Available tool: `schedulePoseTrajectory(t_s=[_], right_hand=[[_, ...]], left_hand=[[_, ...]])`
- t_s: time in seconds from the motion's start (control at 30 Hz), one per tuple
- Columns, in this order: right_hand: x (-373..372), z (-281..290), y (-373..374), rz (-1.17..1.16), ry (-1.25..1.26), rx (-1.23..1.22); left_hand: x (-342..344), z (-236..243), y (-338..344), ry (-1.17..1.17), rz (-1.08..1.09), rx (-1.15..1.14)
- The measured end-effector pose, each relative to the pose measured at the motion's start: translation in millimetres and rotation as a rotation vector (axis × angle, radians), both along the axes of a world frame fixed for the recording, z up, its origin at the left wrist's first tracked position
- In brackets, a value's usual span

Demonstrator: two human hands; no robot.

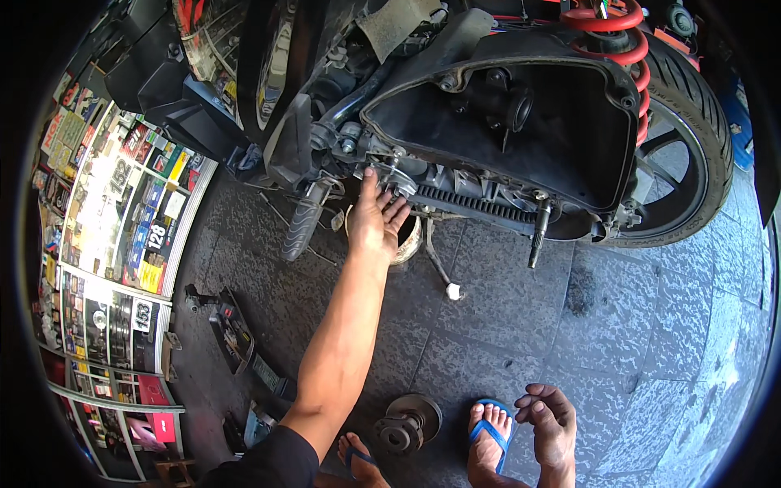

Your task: The person assembles a motorcycle variator by placing rollers into the housing, applies grease from a small container to the center by hand, and fits the assembly onto the engine crankshaft before inspecting the drive belt.

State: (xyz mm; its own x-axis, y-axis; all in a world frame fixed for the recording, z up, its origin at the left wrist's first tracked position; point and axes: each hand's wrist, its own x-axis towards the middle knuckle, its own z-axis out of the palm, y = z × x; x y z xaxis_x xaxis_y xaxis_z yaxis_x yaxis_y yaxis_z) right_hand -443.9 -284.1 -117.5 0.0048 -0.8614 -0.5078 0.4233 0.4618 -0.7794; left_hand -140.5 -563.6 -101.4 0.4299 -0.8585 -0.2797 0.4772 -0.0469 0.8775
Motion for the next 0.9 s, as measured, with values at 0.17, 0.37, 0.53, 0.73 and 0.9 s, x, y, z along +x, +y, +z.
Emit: schedulePoseTrajectory(t_s=[0.17, 0.37, 0.53, 0.73, 0.9], right_hand=[[0.6, 2.3, -2.3, -0.003, -0.02, 0.023], [4.5, 1.8, -4.0, 0.004, -0.012, 0.018], [4.8, 1.1, -5.1, 0.008, -0.004, 0.021], [5.0, -1.6, -6.0, 0.018, 0.009, 0.035], [13.0, -3.6, -8.9, 0.06, 0.003, 0.055]], left_hand=[[-8.2, 2.2, -5.0, 0.006, 0.075, 0.079], [-6.1, -16.9, -3.1, -0.204, 0.0, -0.134], [-12.2, -18.7, -6.0, -0.293, 0.069, -0.171], [-7.1, -6.1, -7.4, -0.207, 0.005, -0.1], [-6.6, -9.8, -12.2, -0.224, 0.053, -0.094]])
